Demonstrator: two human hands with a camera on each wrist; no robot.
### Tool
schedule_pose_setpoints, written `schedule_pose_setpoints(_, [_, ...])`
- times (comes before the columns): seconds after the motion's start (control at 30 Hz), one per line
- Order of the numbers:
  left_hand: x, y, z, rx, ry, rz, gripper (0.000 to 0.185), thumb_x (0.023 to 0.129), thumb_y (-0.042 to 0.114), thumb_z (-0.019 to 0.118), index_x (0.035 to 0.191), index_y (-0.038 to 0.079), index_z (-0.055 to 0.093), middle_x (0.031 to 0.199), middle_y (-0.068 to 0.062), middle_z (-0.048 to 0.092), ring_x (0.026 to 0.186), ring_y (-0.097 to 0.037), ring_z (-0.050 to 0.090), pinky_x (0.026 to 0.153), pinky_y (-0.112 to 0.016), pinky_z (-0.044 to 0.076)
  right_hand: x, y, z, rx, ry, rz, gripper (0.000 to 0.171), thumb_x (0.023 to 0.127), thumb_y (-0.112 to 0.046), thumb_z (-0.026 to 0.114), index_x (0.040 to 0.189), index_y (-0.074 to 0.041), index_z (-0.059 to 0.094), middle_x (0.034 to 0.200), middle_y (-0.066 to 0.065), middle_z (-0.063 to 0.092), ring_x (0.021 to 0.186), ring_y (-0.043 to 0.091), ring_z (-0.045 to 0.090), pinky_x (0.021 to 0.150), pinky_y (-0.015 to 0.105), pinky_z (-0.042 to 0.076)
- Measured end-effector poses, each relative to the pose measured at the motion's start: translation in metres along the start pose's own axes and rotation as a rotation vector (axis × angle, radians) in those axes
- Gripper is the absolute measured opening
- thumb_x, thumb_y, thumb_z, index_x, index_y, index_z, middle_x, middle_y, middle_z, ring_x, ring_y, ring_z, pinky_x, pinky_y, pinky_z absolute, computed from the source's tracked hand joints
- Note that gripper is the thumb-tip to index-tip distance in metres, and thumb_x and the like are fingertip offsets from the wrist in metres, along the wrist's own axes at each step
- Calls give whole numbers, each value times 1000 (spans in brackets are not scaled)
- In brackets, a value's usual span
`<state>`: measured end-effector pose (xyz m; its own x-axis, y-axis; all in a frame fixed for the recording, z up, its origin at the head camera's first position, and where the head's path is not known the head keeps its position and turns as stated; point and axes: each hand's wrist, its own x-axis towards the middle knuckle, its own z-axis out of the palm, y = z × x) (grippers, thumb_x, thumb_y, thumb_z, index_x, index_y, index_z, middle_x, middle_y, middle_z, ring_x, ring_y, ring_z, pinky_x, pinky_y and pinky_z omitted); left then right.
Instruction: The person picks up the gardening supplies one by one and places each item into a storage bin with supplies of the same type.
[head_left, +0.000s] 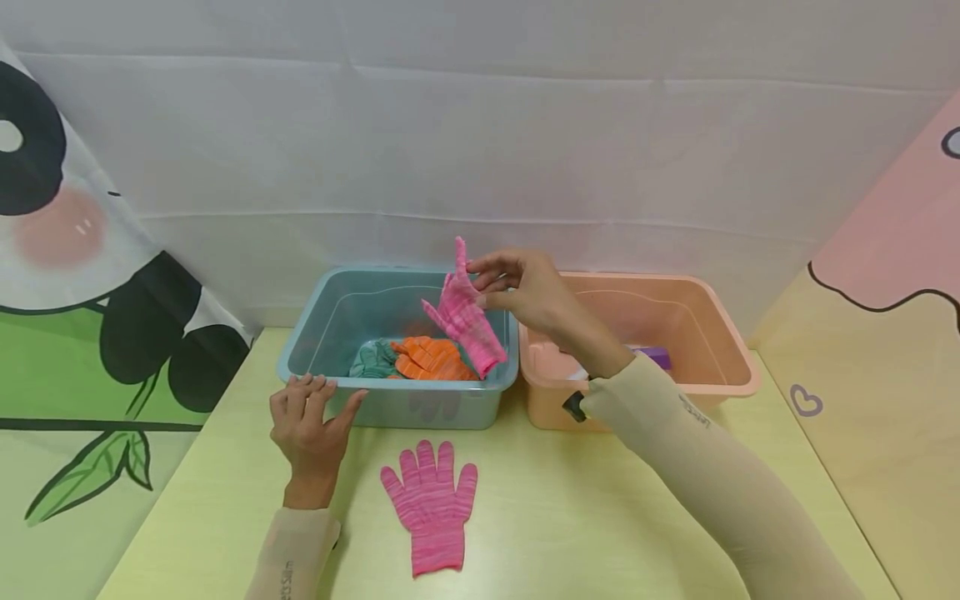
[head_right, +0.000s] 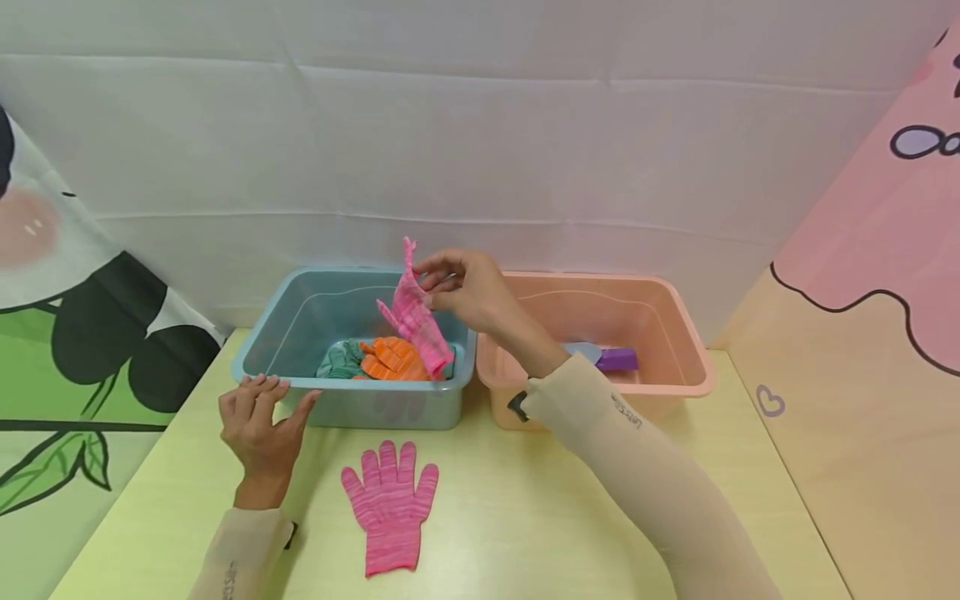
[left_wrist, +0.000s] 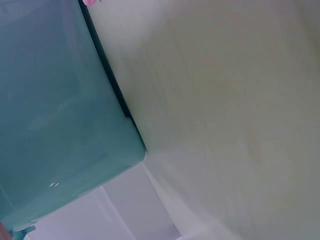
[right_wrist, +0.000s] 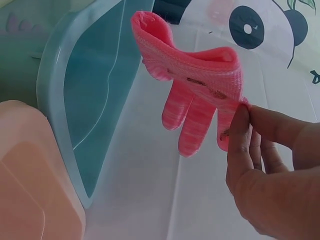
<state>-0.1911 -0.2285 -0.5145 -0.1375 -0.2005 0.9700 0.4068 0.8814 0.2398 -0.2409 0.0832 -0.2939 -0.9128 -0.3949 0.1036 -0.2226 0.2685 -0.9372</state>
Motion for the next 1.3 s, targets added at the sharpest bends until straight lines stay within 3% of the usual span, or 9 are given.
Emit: schedule_pose_setpoints(1.3, [6, -1, -1, -6, -30, -29, 66, 92, 62, 75, 89, -4, 76, 90, -22, 72, 86, -46, 62, 114, -20, 42, 32, -4, 28, -90, -13, 8, 28, 95, 9, 71, 121, -2, 75, 108, 12, 73, 97, 26, 70, 88, 31, 62])
